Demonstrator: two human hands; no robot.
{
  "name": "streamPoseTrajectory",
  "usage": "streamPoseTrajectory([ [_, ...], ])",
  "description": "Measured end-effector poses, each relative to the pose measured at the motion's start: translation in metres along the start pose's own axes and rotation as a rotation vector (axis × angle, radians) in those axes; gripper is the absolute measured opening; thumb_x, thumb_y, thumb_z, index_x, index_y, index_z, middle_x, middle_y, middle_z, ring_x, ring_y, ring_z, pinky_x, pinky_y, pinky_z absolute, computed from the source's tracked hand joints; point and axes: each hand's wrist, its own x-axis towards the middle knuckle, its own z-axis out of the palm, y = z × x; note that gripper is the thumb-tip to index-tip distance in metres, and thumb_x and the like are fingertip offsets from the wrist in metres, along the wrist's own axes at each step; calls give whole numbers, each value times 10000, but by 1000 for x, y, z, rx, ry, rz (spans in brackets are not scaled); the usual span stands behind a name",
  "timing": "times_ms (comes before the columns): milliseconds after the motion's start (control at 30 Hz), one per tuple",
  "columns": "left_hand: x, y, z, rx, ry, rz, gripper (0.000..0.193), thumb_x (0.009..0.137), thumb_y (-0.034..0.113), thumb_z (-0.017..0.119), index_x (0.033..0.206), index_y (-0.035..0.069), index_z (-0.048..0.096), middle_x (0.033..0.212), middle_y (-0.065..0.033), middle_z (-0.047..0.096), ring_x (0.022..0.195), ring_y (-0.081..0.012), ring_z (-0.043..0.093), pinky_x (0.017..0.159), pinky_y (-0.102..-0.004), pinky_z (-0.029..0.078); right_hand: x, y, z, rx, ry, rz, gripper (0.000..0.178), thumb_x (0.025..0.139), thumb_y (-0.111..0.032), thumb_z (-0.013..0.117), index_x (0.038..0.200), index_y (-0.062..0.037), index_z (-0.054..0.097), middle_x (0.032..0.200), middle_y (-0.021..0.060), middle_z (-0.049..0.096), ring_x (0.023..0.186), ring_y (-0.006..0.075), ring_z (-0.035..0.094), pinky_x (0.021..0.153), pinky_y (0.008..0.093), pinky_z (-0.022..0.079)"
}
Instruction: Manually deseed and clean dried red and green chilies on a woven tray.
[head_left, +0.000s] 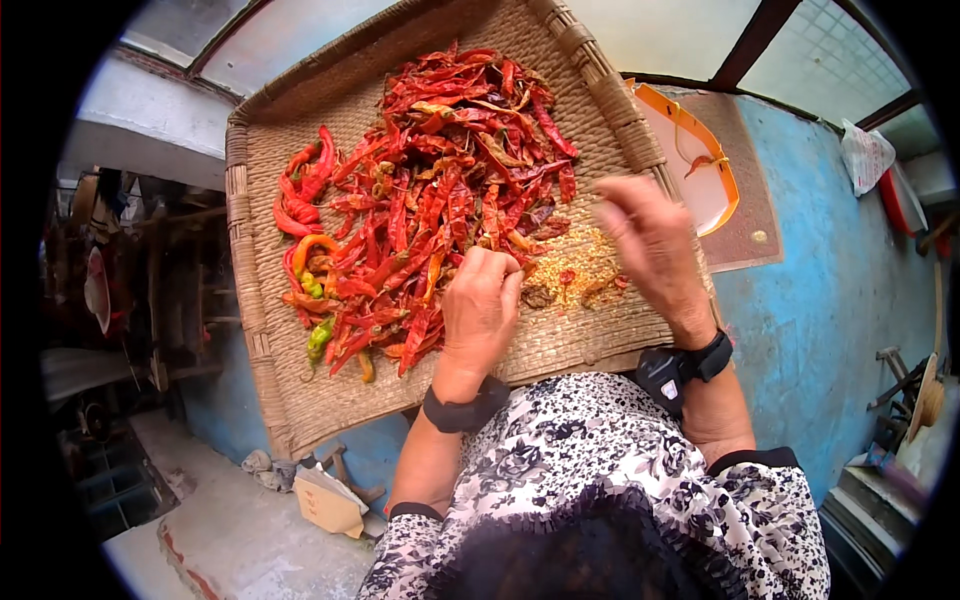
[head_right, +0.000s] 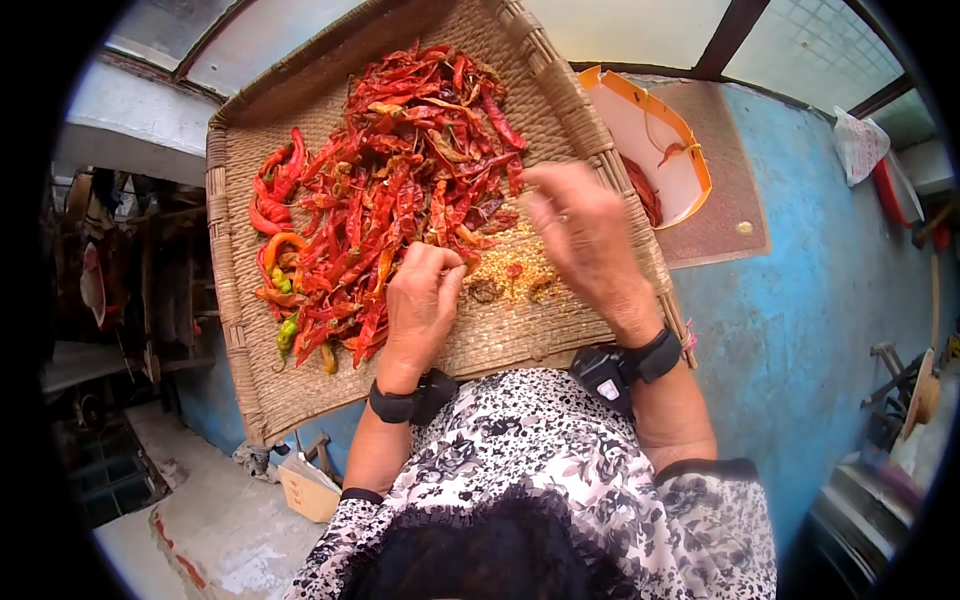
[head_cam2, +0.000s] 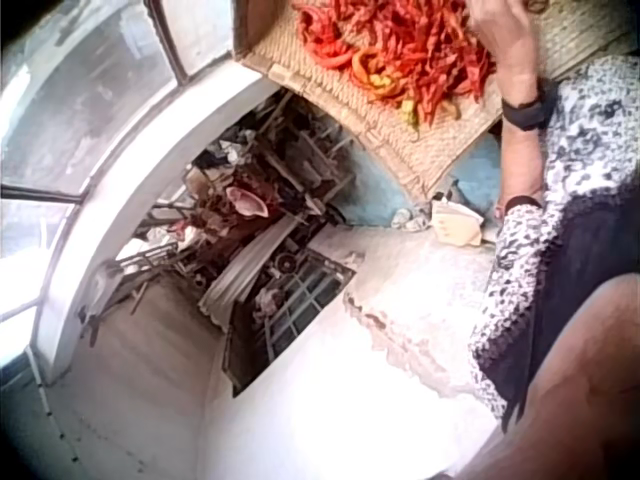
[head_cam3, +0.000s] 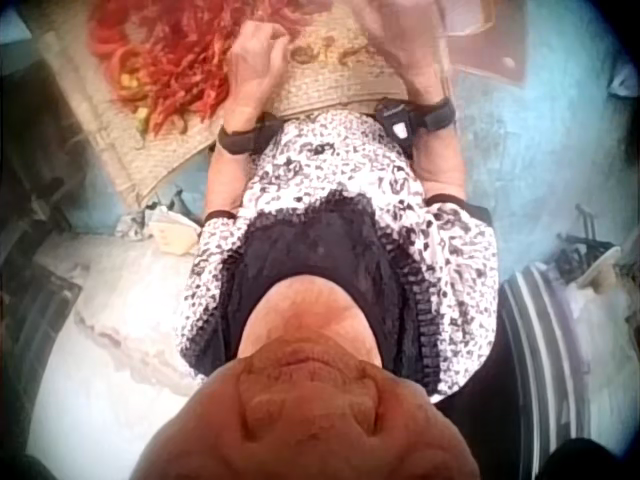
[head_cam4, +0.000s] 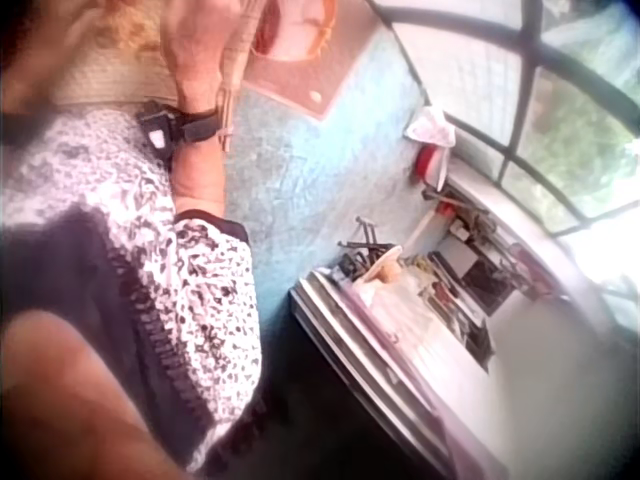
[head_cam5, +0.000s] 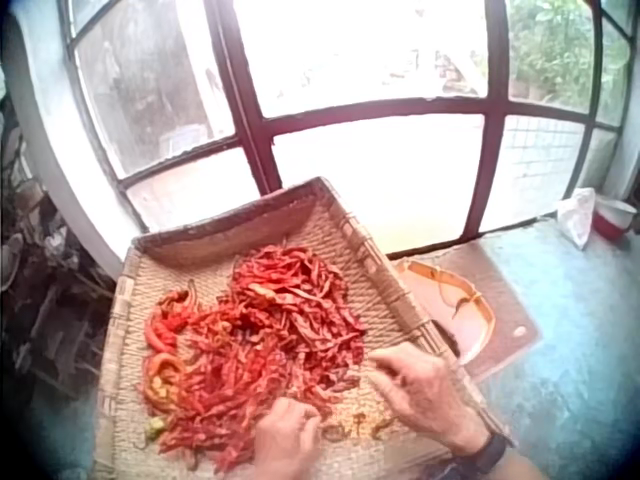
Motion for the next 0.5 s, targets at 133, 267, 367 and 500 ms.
streamPoseTrajectory([
  [133, 4, 14, -12, -287, 14, -61, 39, 865, 11, 643, 900, 11, 627, 857, -63, 564, 665, -146, 563, 610, -277, 461, -15, -3, 35, 258, -326, -22, 238, 849, -133, 696, 1021, 22, 640, 865, 145, 653, 707, 218, 643, 647, 333, 518],
  [267, 4, 13, -8, -344, 31, -65, 115, 837, 14, 660, 948, 26, 637, 871, -119, 591, 708, -273, 619, 636, -353, 494, -13, -3, 28, 296, -444, 124, 176, 866, -130, 681, 970, 9, 656, 795, 90, 645, 678, 166, 613, 628, 301, 501],
  [367, -1, 7, -3, -231, -91, -113, 146, 819, 41, 683, 947, 26, 614, 891, -137, 575, 779, -318, 616, 675, -389, 499, 0, -1, 7, 476, -102, 284, 122, 916, -127, 647, 922, -7, 665, 760, 14, 643, 684, 85, 572, 607, 250, 468],
  [500, -7, 6, 6, 100, -149, 76, 173, 805, 65, 687, 945, 43, 587, 871, -140, 537, 852, -349, 582, 712, -437, 474, 10, 13, -24, 339, 187, 303, 158, 944, -128, 625, 1032, 2, 644, 767, -3, 643, 683, 74, 554, 607, 245, 464],
])
